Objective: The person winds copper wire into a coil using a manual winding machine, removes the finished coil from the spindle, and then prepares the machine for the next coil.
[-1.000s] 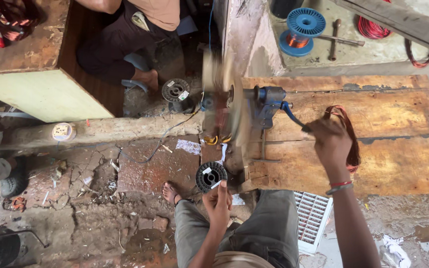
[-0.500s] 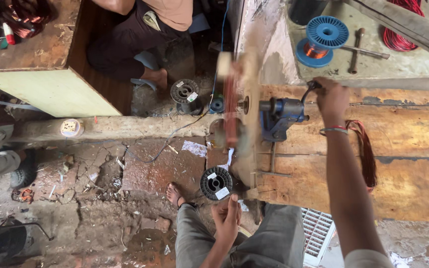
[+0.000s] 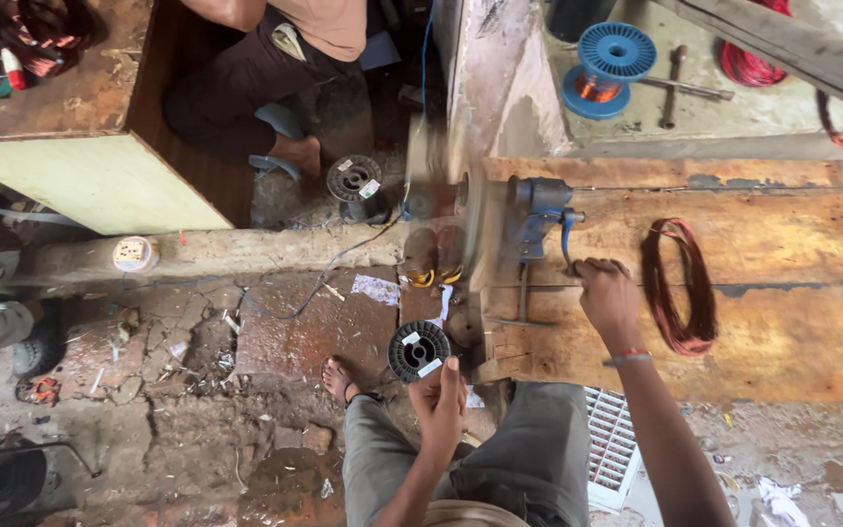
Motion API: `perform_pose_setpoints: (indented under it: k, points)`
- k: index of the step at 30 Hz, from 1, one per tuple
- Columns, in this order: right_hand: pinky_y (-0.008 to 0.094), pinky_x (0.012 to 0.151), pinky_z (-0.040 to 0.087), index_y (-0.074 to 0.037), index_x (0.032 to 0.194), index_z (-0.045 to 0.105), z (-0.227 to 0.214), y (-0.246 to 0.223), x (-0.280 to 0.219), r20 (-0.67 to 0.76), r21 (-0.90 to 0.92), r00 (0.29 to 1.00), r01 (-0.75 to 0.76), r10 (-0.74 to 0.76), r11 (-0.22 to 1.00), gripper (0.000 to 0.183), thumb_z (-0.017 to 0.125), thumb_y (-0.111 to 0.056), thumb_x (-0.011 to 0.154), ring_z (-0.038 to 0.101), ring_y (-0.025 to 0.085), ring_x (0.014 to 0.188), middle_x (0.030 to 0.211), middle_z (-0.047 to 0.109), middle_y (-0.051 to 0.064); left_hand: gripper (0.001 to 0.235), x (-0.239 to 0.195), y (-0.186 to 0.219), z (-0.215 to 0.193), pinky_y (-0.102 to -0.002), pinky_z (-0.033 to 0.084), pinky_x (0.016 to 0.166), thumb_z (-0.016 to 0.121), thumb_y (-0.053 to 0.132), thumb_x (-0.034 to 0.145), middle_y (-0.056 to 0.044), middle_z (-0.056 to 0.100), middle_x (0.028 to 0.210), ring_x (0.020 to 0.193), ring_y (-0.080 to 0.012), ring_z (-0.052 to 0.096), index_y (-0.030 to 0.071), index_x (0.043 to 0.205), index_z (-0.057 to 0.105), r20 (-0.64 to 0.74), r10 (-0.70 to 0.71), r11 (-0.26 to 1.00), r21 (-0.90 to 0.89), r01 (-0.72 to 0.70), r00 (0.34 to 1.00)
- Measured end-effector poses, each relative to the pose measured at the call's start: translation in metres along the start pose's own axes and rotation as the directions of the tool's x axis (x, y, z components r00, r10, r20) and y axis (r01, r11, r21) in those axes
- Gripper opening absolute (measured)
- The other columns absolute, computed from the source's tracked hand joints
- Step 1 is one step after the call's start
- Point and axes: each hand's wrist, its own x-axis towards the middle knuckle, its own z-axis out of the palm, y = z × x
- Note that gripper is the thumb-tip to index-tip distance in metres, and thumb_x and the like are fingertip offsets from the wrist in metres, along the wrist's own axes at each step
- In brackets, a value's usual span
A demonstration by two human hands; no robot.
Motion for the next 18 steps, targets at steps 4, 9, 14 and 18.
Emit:
perform_pose_setpoints:
  k: [4, 9, 14, 18]
  points:
    - [0.042, 0.099, 0.055, -0.009, 0.102, 0.076, -0.073, -0.021, -0.02, -0.239, -0.024, 0.957, 0.165, -0.166, 0.986, 0.028, 0.065, 0.004, 0.079, 0.07, 0.029, 0.103, 0.105, 0.075, 0.007, 0.055, -0.004, 0.008, 0.002, -0.027, 0.029, 0.04, 0.056, 0.025, 0.107, 0.001, 0.046, 0.049, 0.043, -0.0062, 0.041, 0.006, 0.056, 0.048, -0.008, -0.031, 1.0, 0.002, 0.031, 0.999]
    - [0.043, 0.113, 0.054, -0.006, 0.11, 0.074, -0.107, -0.02, 0.007, -0.502, -0.094, 0.835, 0.207, -0.226, 0.974, 0.028, 0.064, 0.011, 0.09, 0.07, 0.029, 0.117, 0.117, 0.074, 0.009, 0.056, -0.003, 0.001, -0.001, -0.027, 0.028, 0.039, 0.056, 0.025, 0.106, 0.0, 0.047, 0.048, 0.04, -0.007, 0.04, 0.005, 0.055, 0.047, -0.033, -0.066, 0.998, 0.009, 0.066, 0.997]
    - [0.043, 0.106, 0.056, -0.004, 0.114, 0.073, -0.108, -0.003, 0.08, -0.523, 0.042, 0.84, 0.192, -0.142, 0.981, 0.035, 0.065, 0.014, 0.085, 0.07, 0.033, 0.111, 0.117, 0.073, 0.013, 0.06, -0.003, -0.011, -0.006, -0.028, 0.028, 0.038, 0.056, 0.023, 0.107, 0.0, 0.041, 0.044, 0.036, -0.0082, 0.036, 0.006, 0.052, 0.04, -0.022, -0.052, 0.993, -0.107, 0.05, 0.998]
    - [0.046, 0.085, 0.055, -0.004, 0.113, 0.073, -0.088, 0.005, 0.139, -0.47, 0.042, 0.869, 0.196, -0.153, 0.98, 0.03, 0.072, 0.003, 0.084, 0.069, 0.037, 0.103, 0.111, 0.074, 0.013, 0.061, 0.004, -0.021, -0.009, -0.028, 0.026, 0.037, 0.057, 0.021, 0.108, 0.0, 0.04, 0.044, 0.036, -0.0085, 0.036, 0.007, 0.051, 0.04, -0.036, -0.078, 0.992, -0.1, 0.074, 0.996]
